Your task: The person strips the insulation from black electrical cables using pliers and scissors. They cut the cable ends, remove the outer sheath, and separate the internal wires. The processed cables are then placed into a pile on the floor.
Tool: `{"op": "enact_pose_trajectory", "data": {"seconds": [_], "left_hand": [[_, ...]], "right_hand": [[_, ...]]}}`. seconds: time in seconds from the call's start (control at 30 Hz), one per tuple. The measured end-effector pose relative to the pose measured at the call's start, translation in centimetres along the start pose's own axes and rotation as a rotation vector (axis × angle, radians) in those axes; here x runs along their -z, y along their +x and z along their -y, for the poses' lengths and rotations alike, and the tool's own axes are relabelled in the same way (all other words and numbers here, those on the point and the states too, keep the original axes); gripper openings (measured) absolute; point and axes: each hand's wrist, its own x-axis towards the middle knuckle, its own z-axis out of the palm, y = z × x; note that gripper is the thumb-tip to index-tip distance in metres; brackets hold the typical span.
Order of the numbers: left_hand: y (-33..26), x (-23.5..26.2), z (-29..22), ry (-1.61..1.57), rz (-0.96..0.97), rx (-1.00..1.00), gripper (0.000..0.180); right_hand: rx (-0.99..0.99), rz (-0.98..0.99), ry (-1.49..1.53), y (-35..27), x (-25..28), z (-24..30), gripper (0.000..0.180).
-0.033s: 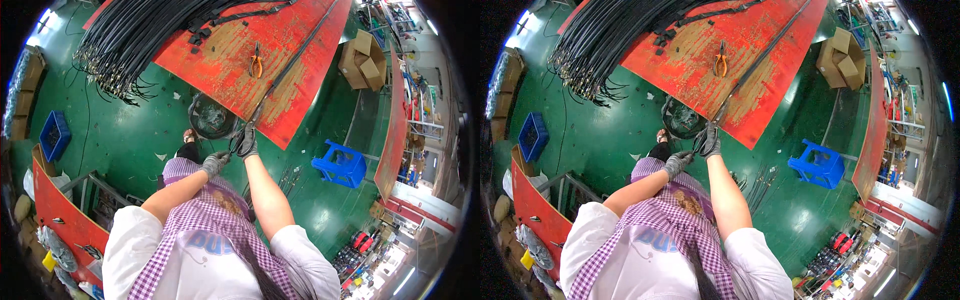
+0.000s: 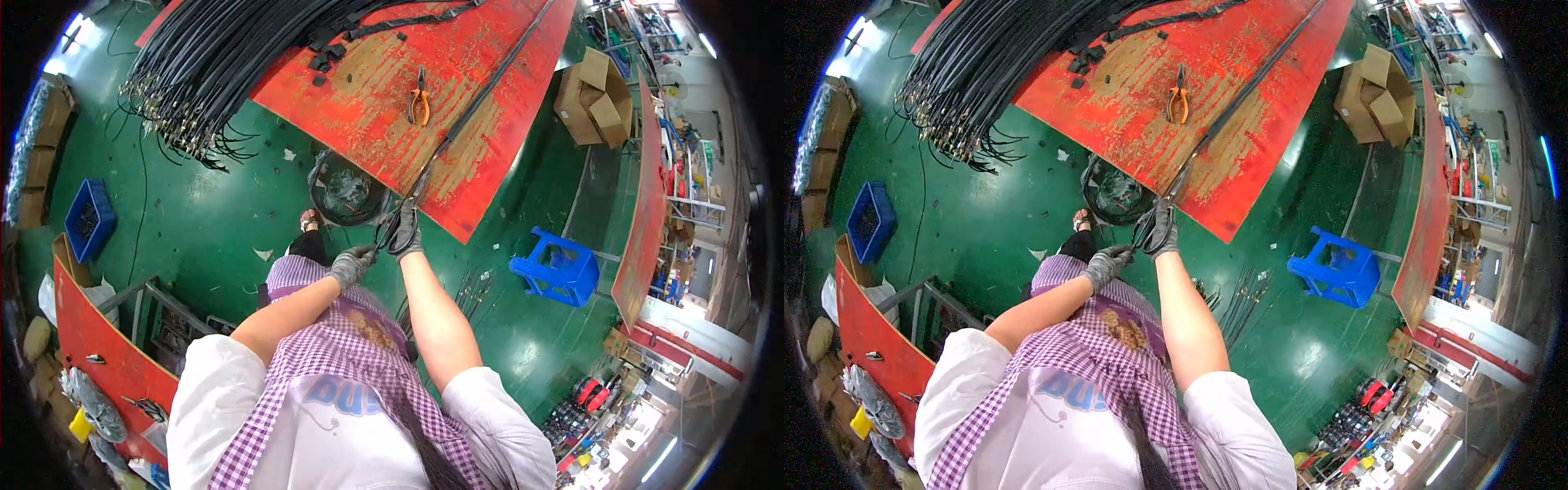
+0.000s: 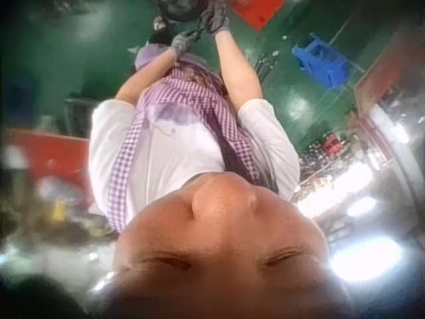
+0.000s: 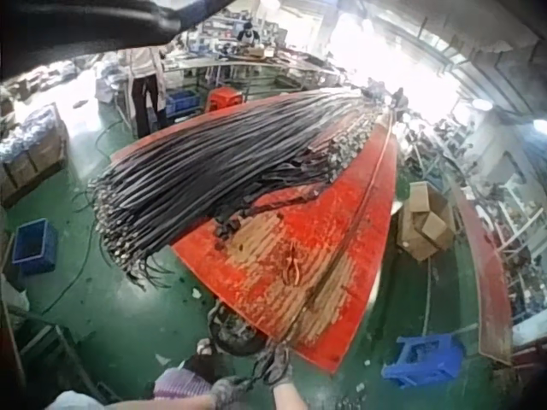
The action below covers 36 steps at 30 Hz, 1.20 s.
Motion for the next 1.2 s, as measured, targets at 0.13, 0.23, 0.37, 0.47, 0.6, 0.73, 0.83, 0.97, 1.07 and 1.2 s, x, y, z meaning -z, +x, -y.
{"op": "enact_pose_trajectory", "data": {"seconds": [0.13,0.23,0.37,0.47,0.6,0.73,0.83,0.97,1.07,1.2], "left_hand": [[-0.6,0.1,-0.4,-0.059,0.009,-0.024,0.021],[-0.8,0.0,-1.7,0.134,-0.039,0.015,0.021],[-1.0,-0.1,-2.6,0.132,-0.028,-0.024,0.024],[-0.1,0.2,-0.6,0.079,-0.008,0.04,0.024],[-0.3,0.2,-0.3,0.232,0.013,-0.025,0.026],[-1.1,0.1,-2.0,0.357,0.015,-0.02,0.026],[-1.1,0.2,-1.7,0.35,0.015,-0.044,0.026],[-0.7,0.3,-0.9,0.213,0.019,-0.015,0.025],[-0.8,0.4,-0.8,0.202,0.023,-0.04,0.023],[-0.5,0.3,-0.9,0.243,0.044,0.022,0.023]], "right_hand": [[0.017,0.047,-0.025,0.1,0.6,-0.2,0.035],[-0.006,-0.009,-0.065,0.6,0.9,-0.3,0.034],[0.008,-0.011,-0.013,0.9,0.5,-0.5,0.039],[-0.016,-0.018,0.0,0.6,0.3,-0.6,0.04],[-0.035,0.002,-0.031,0.8,0.7,-0.6,0.044],[-0.019,0.012,-0.016,0.7,0.4,-0.4,0.047],[0.016,0.033,-0.006,0.9,0.3,-0.6,0.046],[0.069,0.031,0.013,1.4,0.5,-1.0,0.042],[0.059,0.049,0.015,1.0,0.0,-0.7,0.041],[-0.001,-0.041,-0.002,1.4,0.7,-1.0,0.041]]}}
